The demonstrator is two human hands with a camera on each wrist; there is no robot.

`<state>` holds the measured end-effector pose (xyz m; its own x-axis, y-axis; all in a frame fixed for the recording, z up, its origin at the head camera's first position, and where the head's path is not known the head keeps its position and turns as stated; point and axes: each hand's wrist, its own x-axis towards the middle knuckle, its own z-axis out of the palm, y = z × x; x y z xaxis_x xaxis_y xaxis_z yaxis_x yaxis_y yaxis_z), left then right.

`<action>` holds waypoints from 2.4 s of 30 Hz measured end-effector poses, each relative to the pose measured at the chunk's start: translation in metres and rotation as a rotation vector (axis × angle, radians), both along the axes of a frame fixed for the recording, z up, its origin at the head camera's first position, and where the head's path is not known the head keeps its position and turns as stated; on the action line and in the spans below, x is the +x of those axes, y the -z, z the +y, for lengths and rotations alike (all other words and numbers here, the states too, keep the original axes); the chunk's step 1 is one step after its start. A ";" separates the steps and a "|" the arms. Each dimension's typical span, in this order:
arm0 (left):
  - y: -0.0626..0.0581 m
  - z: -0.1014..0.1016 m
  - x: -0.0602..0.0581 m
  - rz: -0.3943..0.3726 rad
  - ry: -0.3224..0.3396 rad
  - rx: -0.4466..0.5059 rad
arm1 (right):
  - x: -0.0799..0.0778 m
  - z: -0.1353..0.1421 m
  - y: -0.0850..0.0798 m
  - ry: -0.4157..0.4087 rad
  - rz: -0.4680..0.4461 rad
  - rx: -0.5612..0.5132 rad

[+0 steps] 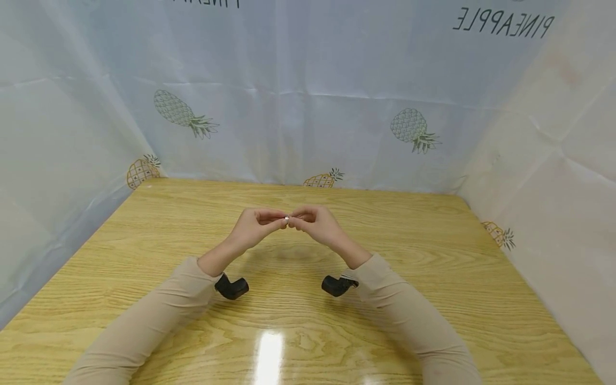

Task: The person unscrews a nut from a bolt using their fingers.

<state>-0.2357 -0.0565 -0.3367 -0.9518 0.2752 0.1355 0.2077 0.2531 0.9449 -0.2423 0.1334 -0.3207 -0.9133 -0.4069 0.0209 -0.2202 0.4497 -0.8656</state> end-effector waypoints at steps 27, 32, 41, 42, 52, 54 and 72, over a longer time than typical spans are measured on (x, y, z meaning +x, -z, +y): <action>0.003 0.001 0.002 0.000 -0.008 0.003 | -0.001 -0.001 0.001 -0.002 0.011 0.018; 0.005 -0.001 0.002 0.016 0.000 0.008 | -0.001 0.000 0.000 -0.004 0.029 0.015; 0.005 0.001 0.001 -0.029 -0.014 0.003 | -0.001 -0.001 0.001 -0.014 -0.035 0.042; 0.005 0.001 0.001 -0.029 -0.015 0.003 | -0.001 -0.001 0.001 -0.008 -0.022 0.038; 0.003 0.001 0.003 -0.047 -0.021 0.009 | -0.001 -0.002 0.001 -0.012 -0.046 0.013; 0.003 0.001 0.003 -0.039 -0.017 0.006 | -0.002 -0.002 0.002 -0.009 -0.047 0.019; 0.005 0.000 0.002 -0.024 -0.010 0.009 | -0.002 -0.001 0.003 -0.014 -0.020 0.021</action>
